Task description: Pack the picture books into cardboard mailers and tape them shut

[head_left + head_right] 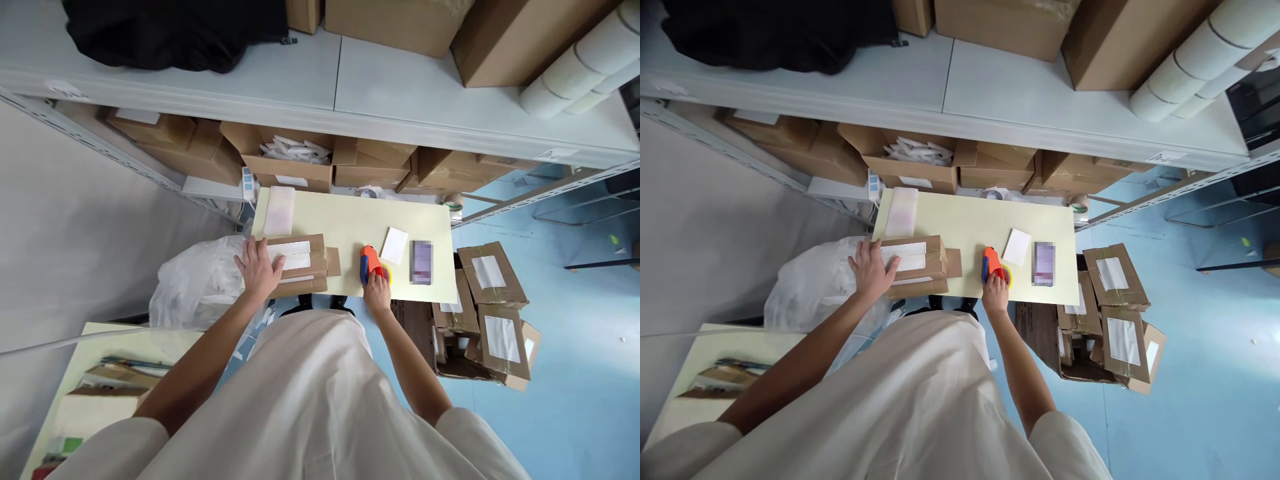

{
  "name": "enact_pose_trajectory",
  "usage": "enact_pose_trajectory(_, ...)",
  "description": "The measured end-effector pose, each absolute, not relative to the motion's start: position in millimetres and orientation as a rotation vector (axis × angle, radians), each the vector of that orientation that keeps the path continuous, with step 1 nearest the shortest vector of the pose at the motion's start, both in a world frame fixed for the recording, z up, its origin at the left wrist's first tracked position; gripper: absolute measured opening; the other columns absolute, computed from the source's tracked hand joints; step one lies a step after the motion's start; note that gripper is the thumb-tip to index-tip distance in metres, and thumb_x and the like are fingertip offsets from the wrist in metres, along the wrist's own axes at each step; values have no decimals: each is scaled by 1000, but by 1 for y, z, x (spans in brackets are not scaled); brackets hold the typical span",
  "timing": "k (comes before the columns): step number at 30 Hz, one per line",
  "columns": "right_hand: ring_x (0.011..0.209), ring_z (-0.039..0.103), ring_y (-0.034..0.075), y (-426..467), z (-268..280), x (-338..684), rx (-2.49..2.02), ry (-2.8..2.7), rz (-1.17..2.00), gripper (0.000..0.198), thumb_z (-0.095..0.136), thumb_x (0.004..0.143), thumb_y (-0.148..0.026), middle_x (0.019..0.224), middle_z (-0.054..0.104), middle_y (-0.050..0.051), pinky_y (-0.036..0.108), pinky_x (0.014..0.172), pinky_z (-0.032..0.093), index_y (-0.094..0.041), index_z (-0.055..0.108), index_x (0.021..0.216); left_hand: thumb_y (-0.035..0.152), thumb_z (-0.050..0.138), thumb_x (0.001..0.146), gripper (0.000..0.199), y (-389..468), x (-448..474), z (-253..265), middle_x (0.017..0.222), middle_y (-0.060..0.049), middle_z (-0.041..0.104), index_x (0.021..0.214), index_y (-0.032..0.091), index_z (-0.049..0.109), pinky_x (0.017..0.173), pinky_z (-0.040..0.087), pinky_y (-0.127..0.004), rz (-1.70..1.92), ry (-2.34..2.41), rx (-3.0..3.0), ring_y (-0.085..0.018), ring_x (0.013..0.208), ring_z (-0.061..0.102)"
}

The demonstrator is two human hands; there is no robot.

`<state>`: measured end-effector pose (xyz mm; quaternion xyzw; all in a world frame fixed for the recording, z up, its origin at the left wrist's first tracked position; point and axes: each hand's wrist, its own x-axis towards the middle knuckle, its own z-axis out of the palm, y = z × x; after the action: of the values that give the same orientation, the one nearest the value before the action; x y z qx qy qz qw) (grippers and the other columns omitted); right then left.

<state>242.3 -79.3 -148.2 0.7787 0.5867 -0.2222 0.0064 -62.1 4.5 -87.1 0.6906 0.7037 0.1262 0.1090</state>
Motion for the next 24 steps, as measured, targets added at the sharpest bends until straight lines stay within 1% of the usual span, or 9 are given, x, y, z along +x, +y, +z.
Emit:
enact_pose_trajectory(3, 135, 34, 41, -67, -132, 227, 2476, 2017, -581, 76, 60, 79, -27, 143, 41, 27, 56, 110, 27, -7, 28, 145, 50, 45, 87, 74, 1, -90, -97, 155, -26, 18, 146, 9, 27, 110, 21, -65, 513, 2017, 1881, -39, 144, 17)
enact_pose_trajectory(4, 139, 29, 40, -60, -128, 219, 2433, 2130, -650, 82, 63, 78, -30, 148, 36, 24, 55, 112, 26, -10, 24, 148, 51, 46, 87, 76, 0, -99, -102, 156, -25, 19, 147, 10, 25, 111, 24, -61, 580, 1981, 1794, -37, 144, 21)
enact_pose_trajectory(6, 142, 25, 35, -43, -124, 199, 2277, 2335, -906, 89, 65, 77, -34, 153, 30, 21, 51, 113, 27, -12, 19, 150, 55, 44, 87, 77, -3, -115, -114, 152, -22, 31, 147, 11, 25, 112, 31, -52, 696, 1886, 1583, -33, 138, 35)
enact_pose_trajectory(9, 140, 32, 30, -21, -125, 172, 2121, 2446, -1283, 84, 60, 79, -31, 150, 35, 20, 46, 111, 34, -12, 20, 150, 65, 37, 85, 78, -6, -126, -130, 139, -18, 51, 142, 12, 36, 110, 37, -46, 796, 1716, 1348, -30, 129, 49)
enact_pose_trajectory(12, 130, 45, 27, -12, -124, 165, 2205, 2445, -1450, 69, 52, 84, -28, 140, 47, 19, 43, 105, 40, -14, 28, 147, 72, 37, 81, 84, -3, -123, -134, 142, -16, 49, 141, 13, 38, 109, 40, -44, 895, 1560, 1258, -29, 132, 46)
enact_pose_trajectory(14, 124, 50, 25, -10, -117, 172, 2305, 2427, -1449, 58, 47, 88, -33, 136, 51, 16, 41, 101, 44, -18, 36, 143, 73, 38, 80, 86, 5, -115, -132, 145, -16, 46, 143, 15, 33, 107, 41, -43, 954, 1491, 1219, -28, 133, 45)
enact_pose_trajectory(17, 116, 53, 23, -8, -102, 193, 2480, 2310, -1313, 45, 37, 94, -43, 125, 56, 13, 37, 98, 45, -21, 50, 131, 69, 37, 81, 82, 23, -97, -126, 142, -16, 49, 143, 15, 32, 103, 43, -45, 965, 1337, 1233, -28, 129, 49)
enact_pose_trajectory(21, 110, 54, 23, 1, -95, 211, 2719, 2052, -1164, 47, 31, 94, -49, 114, 58, 14, 35, 94, 45, -19, 59, 118, 63, 36, 86, 73, 49, -70, -126, 138, -16, 52, 142, 15, 37, 103, 42, -45, 785, 1276, 1360, -29, 131, 45)
enact_pose_trajectory(24, 102, 56, 23, 7, -102, 212, 2770, 1892, -1276, 47, 32, 93, -50, 103, 62, 12, 35, 89, 45, -18, 61, 110, 62, 35, 88, 70, 64, -53, -132, 140, -15, 49, 144, 20, 38, 109, 33, -48, 598, 1425, 1355, -31, 137, 36)
